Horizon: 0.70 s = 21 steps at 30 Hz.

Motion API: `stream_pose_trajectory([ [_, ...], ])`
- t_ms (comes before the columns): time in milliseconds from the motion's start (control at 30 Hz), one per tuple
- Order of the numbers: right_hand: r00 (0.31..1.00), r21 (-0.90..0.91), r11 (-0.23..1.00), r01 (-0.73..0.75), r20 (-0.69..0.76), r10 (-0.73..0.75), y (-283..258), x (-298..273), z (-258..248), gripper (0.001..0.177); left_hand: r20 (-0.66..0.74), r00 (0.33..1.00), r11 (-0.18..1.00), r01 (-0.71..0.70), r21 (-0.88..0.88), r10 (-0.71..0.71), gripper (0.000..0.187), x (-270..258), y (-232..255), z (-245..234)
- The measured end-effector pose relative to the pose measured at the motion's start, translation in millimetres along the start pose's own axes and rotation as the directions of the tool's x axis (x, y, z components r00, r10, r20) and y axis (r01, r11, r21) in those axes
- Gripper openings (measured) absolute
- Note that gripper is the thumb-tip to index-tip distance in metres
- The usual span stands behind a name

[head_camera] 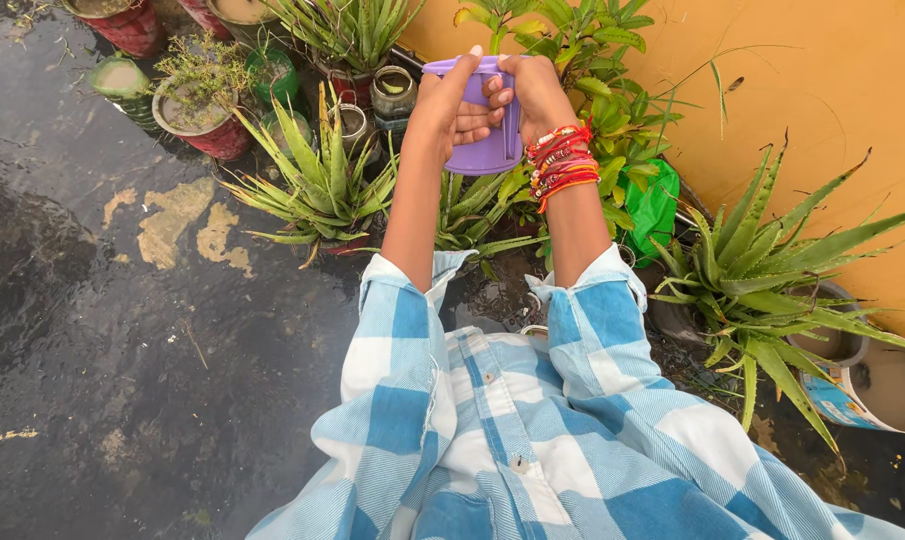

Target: The person waters plants on a rooftop by pouring water from a purple mug into several potted plants, then refills the mug from a bucket near a tap and continues watering more plants.

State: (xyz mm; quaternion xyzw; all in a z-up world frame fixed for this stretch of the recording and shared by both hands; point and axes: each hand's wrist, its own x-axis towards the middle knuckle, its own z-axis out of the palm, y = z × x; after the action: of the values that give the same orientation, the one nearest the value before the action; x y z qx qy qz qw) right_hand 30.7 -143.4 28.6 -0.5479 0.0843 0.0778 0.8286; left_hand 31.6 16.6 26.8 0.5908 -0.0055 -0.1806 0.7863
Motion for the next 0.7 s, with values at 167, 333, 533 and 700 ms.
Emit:
stream_pose_trajectory([
  [167, 0.999, 0.026, 1.0, -0.008, 0.05, 0.007, -2, 4, -1, 0.014, -0.025, 1.0, 1.0, -0.001, 0.027, 0.002, 0.063, 4, 1, -2],
  [333, 0.999, -0.017, 1.0, -0.001, 0.041, 0.002, -2, 0, 5, 0.014, -0.03, 0.999, 1.0, -0.025, 0.018, 0.026, 0.064, 3, -3, -7],
  [533, 0.999, 0.002, 1.0, -0.013, 0.036, 0.012, 5, -2, 5, 0.011, -0.039, 0.999, 1.0, -0.024, 0.014, 0.024, 0.064, -2, -8, -10],
  [700, 0.997, 0.018, 0.999, -0.041, 0.062, 0.04, 11, -1, 3, 0.014, -0.039, 0.999, 1.0, 0.005, 0.006, -0.005, 0.064, -1, -15, -12],
])
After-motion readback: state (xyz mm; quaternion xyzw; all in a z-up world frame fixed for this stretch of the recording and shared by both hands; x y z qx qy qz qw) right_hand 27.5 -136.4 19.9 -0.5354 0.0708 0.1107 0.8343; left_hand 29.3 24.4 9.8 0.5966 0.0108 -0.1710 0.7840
